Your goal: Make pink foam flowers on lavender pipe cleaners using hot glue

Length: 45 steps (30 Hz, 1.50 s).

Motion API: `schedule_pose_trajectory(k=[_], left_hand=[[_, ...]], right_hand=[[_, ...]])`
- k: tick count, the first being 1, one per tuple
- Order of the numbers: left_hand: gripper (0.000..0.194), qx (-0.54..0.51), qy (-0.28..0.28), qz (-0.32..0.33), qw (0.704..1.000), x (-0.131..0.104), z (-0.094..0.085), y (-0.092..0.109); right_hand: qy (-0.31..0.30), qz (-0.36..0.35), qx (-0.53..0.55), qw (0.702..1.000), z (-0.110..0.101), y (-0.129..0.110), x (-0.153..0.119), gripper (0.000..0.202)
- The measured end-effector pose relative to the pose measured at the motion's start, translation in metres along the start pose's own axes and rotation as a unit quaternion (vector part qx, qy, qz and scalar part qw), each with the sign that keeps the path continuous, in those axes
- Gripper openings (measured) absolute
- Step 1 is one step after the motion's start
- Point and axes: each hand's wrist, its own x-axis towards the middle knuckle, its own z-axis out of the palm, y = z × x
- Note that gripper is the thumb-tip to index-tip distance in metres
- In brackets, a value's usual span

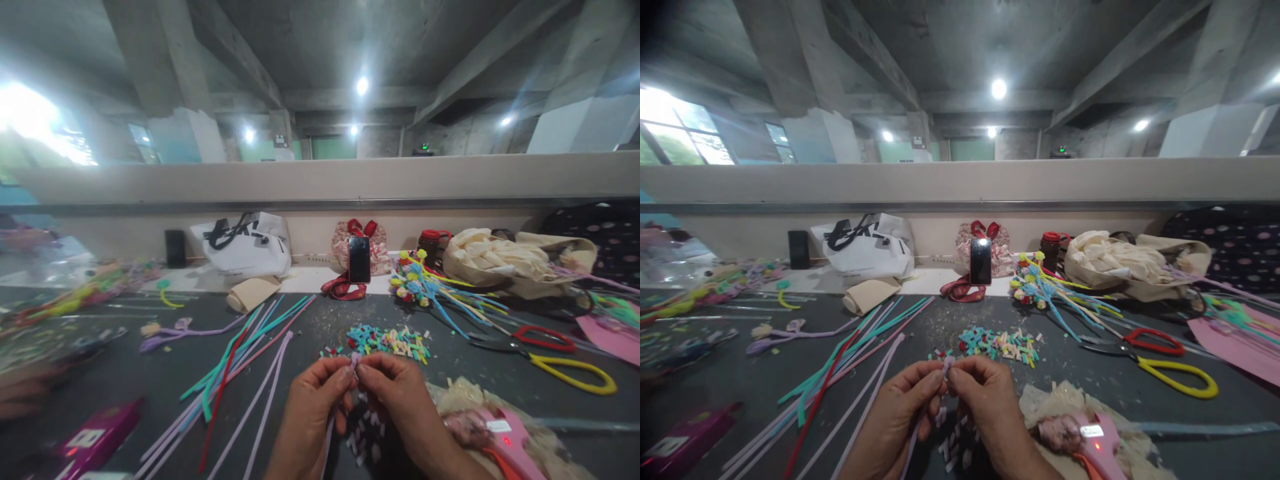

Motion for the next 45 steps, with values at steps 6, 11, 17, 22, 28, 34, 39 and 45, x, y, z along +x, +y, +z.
schedule_pose_trajectory(k=[6,11,17,22,28,34,39,45], left_hand=[[0.016,0.014,-0.005,-0.005,1.000,0.001,-0.001,-0.001],[0.015,0.080,0.014,0.023,0.996,-0.001,0.000,0.000],[0.017,0.188,0.027,0.049,0.981,0.004,-0.002,-0.001],[0.018,0.246,0.036,0.075,0.966,0.004,-0.005,-0.005],[0.016,0.255,0.043,0.084,0.962,0.003,-0.005,-0.003],[0.018,0.250,0.041,0.090,0.963,0.006,-0.006,-0.001],[0.018,0.217,0.050,0.084,0.971,0.008,-0.007,-0.002],[0.023,-0.024,0.015,0.000,1.000,0.012,-0.011,0.001]], right_hand=[[0.002,-0.014,-0.024,1.000,0.001,-0.001,0.000,0.026],[-0.011,-0.017,-0.015,1.000,-0.001,0.008,0.003,0.028],[-0.001,-0.004,-0.029,1.000,0.000,0.009,0.004,0.026],[0.001,0.002,-0.038,0.999,0.000,0.008,0.003,0.027],[-0.014,0.002,-0.045,0.999,0.002,0.007,0.001,0.031],[-0.046,-0.013,-0.098,0.994,0.004,0.009,-0.001,0.033],[-0.054,-0.135,-0.211,0.967,0.003,0.008,-0.003,0.027],[-0.045,-0.219,-0.326,0.919,0.000,0.005,-0.006,0.024]])
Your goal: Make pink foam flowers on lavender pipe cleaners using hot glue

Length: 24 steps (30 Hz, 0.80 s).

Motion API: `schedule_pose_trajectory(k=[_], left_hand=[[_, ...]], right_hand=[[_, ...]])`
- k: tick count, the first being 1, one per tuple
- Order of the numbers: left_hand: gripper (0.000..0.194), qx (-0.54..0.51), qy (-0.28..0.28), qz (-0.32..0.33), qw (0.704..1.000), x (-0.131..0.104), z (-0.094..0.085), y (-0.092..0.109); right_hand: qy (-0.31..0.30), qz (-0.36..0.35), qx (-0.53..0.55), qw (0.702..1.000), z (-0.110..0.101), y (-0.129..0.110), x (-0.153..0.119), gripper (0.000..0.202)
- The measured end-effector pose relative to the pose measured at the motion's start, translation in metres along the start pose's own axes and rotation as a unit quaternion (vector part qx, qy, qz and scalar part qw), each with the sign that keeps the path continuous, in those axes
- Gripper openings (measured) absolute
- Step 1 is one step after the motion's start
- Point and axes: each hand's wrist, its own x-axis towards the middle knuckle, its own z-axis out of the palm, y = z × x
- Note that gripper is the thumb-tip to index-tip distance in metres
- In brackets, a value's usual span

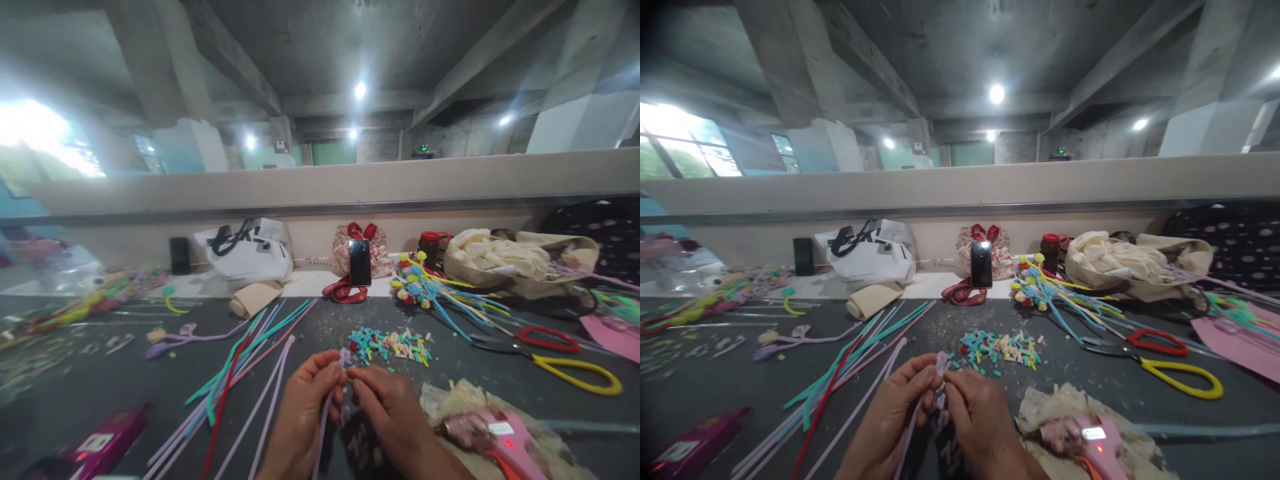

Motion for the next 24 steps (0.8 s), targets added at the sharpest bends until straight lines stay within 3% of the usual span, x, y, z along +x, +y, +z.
schedule_pose_trajectory(k=[3,8,12,17,21,24], left_hand=[[0.023,-0.050,-0.012,-0.039,0.998,-0.001,-0.003,0.002],[0.027,-0.085,0.020,-0.049,0.995,-0.002,-0.004,0.000],[0.031,-0.147,-0.004,-0.068,0.987,-0.003,0.002,-0.003],[0.032,-0.132,0.004,-0.088,0.987,-0.008,0.009,-0.003],[0.026,-0.156,-0.029,-0.077,0.984,-0.005,0.002,0.000],[0.024,-0.175,-0.054,-0.079,0.980,-0.004,-0.004,0.004]], right_hand=[[0.008,0.059,0.062,0.996,-0.001,0.002,0.001,0.023],[-0.010,0.181,0.190,0.965,0.005,0.005,0.002,0.027],[-0.047,0.176,0.281,0.942,0.017,0.002,-0.001,0.028],[-0.074,0.207,0.385,0.897,0.024,-0.001,-0.002,0.037],[-0.065,0.223,0.379,0.896,0.015,0.002,0.002,0.036],[-0.097,0.215,0.373,0.897,0.010,0.005,0.001,0.034]])
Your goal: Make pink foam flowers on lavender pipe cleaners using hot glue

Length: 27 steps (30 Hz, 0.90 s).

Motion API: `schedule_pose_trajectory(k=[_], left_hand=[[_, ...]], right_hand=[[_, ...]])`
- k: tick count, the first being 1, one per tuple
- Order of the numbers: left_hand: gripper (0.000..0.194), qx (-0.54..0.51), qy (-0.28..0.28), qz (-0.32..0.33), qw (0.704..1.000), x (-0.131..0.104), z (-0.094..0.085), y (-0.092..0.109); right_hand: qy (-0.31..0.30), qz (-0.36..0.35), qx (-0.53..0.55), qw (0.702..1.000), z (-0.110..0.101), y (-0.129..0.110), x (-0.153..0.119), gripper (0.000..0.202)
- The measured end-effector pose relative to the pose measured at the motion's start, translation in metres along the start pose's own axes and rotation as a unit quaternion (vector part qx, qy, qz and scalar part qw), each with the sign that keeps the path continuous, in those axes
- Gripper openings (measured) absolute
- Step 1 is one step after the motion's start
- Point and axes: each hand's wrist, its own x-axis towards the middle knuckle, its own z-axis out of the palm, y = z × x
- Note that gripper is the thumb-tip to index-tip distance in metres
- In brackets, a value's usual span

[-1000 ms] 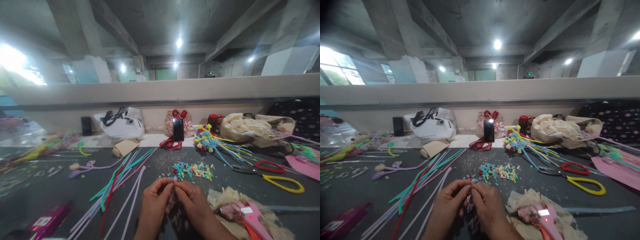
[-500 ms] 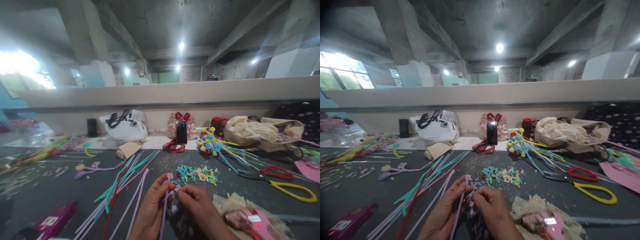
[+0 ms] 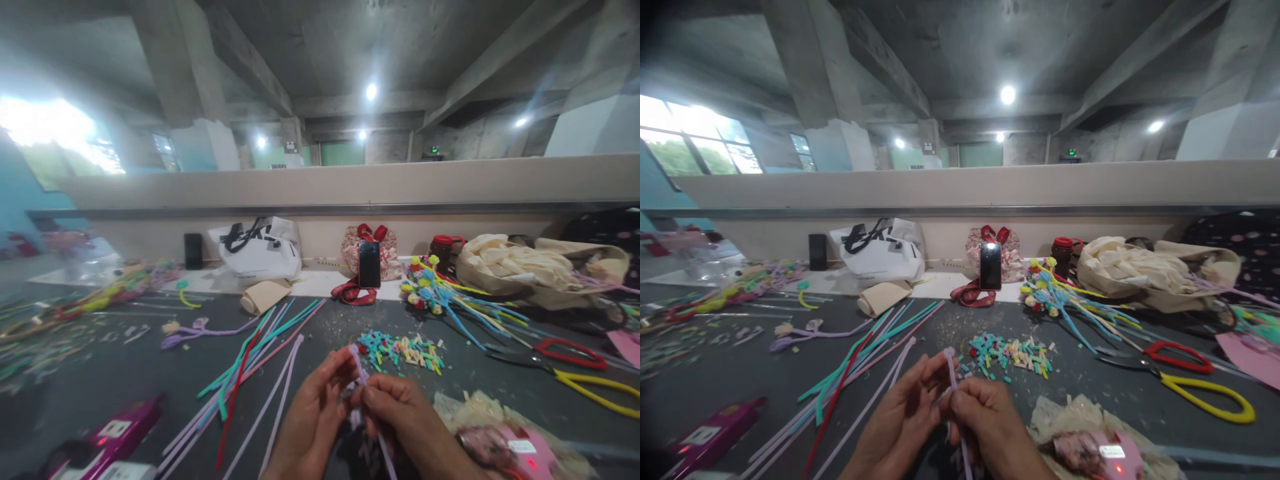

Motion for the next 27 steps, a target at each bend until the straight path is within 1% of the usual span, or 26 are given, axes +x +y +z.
schedule_pose_trajectory(k=[2,5,7,10,13,16,19,21,23,27], left_hand=[[0.022,0.002,0.000,-0.011,1.000,-0.002,-0.001,0.002],[0.021,0.007,0.001,-0.020,1.000,-0.005,-0.001,0.002],[0.020,0.018,-0.023,-0.021,0.999,-0.005,-0.001,0.001],[0.018,0.056,-0.051,-0.026,0.997,-0.005,0.001,-0.002],[0.015,0.113,-0.032,-0.021,0.993,-0.005,0.004,-0.003],[0.021,0.166,-0.006,0.021,0.986,-0.006,0.004,-0.002],[0.024,0.201,0.010,0.032,0.979,-0.002,-0.002,-0.003],[0.027,0.219,0.006,0.031,0.975,0.003,-0.007,-0.005],[0.029,0.226,-0.005,0.032,0.974,0.008,-0.011,-0.009],[0.028,0.206,-0.026,0.008,0.978,0.007,-0.008,-0.010]], right_hand=[[-0.026,0.007,0.025,0.999,-0.001,0.003,-0.001,0.029],[-0.081,0.031,0.099,0.991,0.000,0.009,-0.002,0.025],[-0.116,0.039,0.156,0.980,-0.001,0.012,-0.001,0.026],[-0.136,0.036,0.219,0.965,-0.001,0.014,-0.001,0.029],[-0.144,0.043,0.215,0.965,0.001,0.014,-0.001,0.034],[-0.125,0.057,0.191,0.972,0.001,0.018,0.002,0.035],[-0.067,0.050,0.160,0.984,-0.002,0.024,0.007,0.034],[-0.038,0.044,0.132,0.989,-0.004,0.025,0.008,0.037],[-0.022,0.038,0.110,0.993,-0.004,0.022,0.007,0.037],[-0.003,0.025,0.089,0.996,-0.002,0.013,0.003,0.035]])
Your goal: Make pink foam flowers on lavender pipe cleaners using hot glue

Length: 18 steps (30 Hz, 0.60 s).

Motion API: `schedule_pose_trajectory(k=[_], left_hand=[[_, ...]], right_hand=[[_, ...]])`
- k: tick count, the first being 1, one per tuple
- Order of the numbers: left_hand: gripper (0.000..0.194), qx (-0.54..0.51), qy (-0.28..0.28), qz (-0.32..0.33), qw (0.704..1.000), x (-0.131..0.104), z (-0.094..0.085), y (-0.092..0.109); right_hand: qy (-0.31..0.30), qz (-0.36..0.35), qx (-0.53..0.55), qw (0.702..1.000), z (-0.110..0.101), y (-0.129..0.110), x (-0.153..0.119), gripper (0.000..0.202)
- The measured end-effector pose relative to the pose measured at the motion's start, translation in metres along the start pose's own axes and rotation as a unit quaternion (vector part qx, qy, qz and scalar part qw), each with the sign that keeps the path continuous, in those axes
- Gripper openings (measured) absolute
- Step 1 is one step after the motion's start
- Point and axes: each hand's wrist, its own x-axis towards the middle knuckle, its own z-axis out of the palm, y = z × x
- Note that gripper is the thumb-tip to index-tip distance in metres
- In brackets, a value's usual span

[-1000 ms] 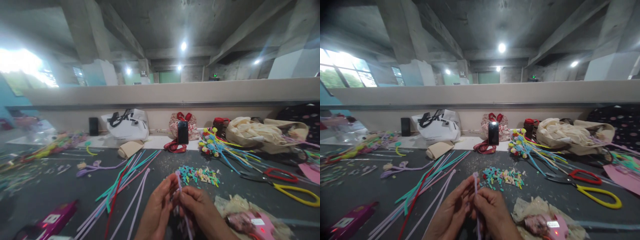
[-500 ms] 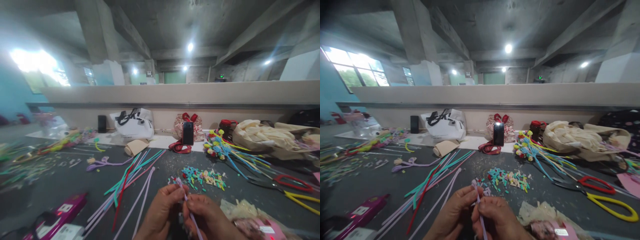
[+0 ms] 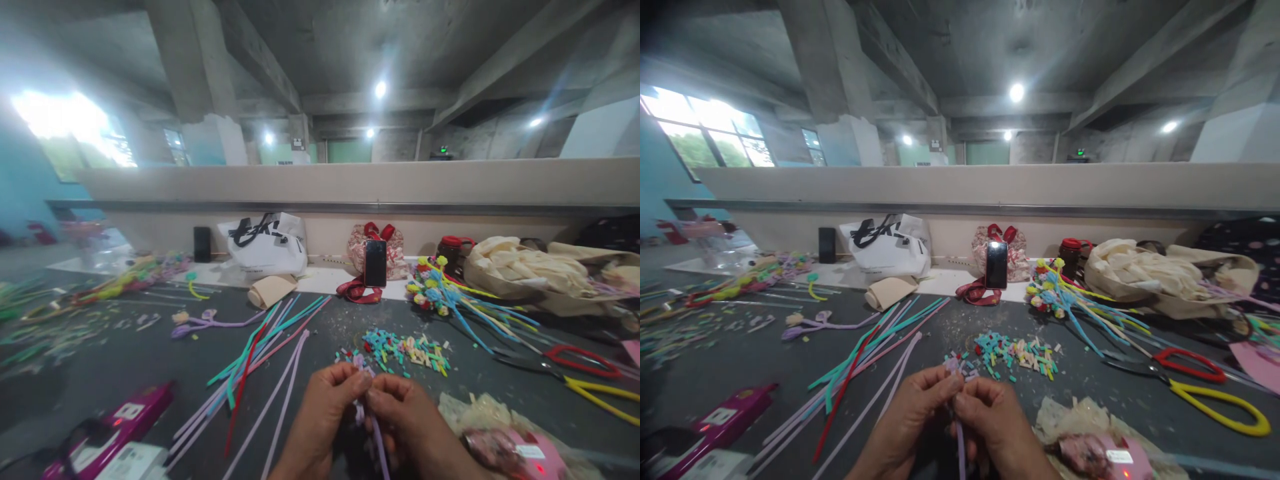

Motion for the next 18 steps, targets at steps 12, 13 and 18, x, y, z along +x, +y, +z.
schedule_pose_trajectory(k=[12,13,18], left_hand=[[0.015,-0.163,-0.026,-0.031,0.986,-0.011,-0.005,0.013],[0.014,-0.157,-0.031,-0.030,0.987,-0.011,-0.004,0.013],[0.011,-0.134,-0.038,-0.037,0.990,-0.012,-0.002,0.014]], right_hand=[[0.009,0.019,0.001,1.000,0.006,-0.014,-0.008,0.030],[0.010,0.018,0.003,1.000,0.007,-0.013,-0.007,0.029],[0.012,0.025,0.002,1.000,0.007,-0.010,-0.005,0.029]])
